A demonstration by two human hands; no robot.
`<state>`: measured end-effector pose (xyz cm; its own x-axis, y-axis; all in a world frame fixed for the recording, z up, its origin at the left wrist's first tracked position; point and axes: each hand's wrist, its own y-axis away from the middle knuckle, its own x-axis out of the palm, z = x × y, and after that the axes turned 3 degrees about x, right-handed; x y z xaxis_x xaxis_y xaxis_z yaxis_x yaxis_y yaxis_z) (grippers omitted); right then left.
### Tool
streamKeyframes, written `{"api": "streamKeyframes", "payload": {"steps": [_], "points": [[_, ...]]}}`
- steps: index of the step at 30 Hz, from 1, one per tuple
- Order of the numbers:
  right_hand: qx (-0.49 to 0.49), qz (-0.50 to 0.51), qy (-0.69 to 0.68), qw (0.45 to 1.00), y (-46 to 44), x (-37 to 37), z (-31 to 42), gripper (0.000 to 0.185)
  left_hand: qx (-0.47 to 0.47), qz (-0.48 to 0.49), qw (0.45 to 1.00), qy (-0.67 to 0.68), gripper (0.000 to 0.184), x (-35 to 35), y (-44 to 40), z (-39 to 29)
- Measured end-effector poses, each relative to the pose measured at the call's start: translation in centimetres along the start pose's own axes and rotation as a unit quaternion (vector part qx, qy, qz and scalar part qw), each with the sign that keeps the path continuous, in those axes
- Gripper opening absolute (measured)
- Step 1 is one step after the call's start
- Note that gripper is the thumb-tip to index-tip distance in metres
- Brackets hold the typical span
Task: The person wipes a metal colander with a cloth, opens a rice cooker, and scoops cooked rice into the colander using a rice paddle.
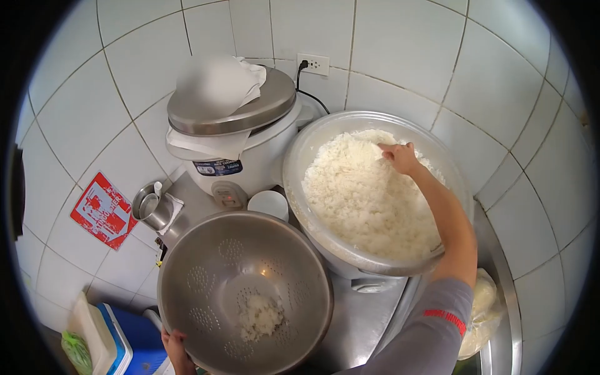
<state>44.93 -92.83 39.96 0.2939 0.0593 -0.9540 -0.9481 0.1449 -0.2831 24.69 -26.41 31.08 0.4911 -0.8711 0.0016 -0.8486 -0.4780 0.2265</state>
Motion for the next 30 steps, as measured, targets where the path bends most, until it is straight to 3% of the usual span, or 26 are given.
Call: {"api": "streamKeyframes", "payload": {"steps": [2,3,4,6,8,15,19,22,23,30], "points": [[0.003,0.067,0.0,0.998,1.9,-1.2,1.4,0.03,0.024,0.02,0.999,0.041,0.052,0.3,0.2,-0.6],[-0.084,0.08,0.035,0.993,3.0,-1.7,2.7,0.029,0.024,0.018,0.998,0.052,0.052,0.4,0.1,-0.4],[-0.062,0.159,0.056,0.984,3.8,-2.4,3.9,0.029,0.024,0.017,0.997,0.065,0.053,0.7,0.1,-0.4],[-0.066,0.089,-0.03,0.993,5.7,-2.2,4.4,0.029,0.019,0.043,0.991,0.127,0.05,2.1,2.3,-2.8],[-0.068,0.143,-0.019,0.987,7.6,-3.5,5.9,0.029,0.027,0.05,0.983,0.173,0.049,3.5,3.3,-3.9],[-0.017,0.241,0.007,0.97,14.2,-5.7,11.4,0.035,0.044,0.073,0.984,0.156,0.05,2.3,4.4,-2.6],[0.019,0.309,-0.008,0.951,15.5,-8.1,13.8,0.036,0.033,0.081,0.974,0.211,0.052,2.6,6.2,-3.0],[0.08,0.337,-0.135,0.929,16.4,-10.3,14.2,0.034,0.041,0.081,0.974,0.209,0.055,2.4,6.6,-2.6],[0.151,0.329,-0.218,0.906,16.5,-9.2,12.6,0.034,0.036,0.084,0.971,0.22,0.055,2.5,7.0,-2.9],[0.089,0.196,-0.001,0.977,14.8,-17.7,17.7,0.028,0.054,0.125,0.958,0.252,0.057,2.7,8.1,-3.7]]}}
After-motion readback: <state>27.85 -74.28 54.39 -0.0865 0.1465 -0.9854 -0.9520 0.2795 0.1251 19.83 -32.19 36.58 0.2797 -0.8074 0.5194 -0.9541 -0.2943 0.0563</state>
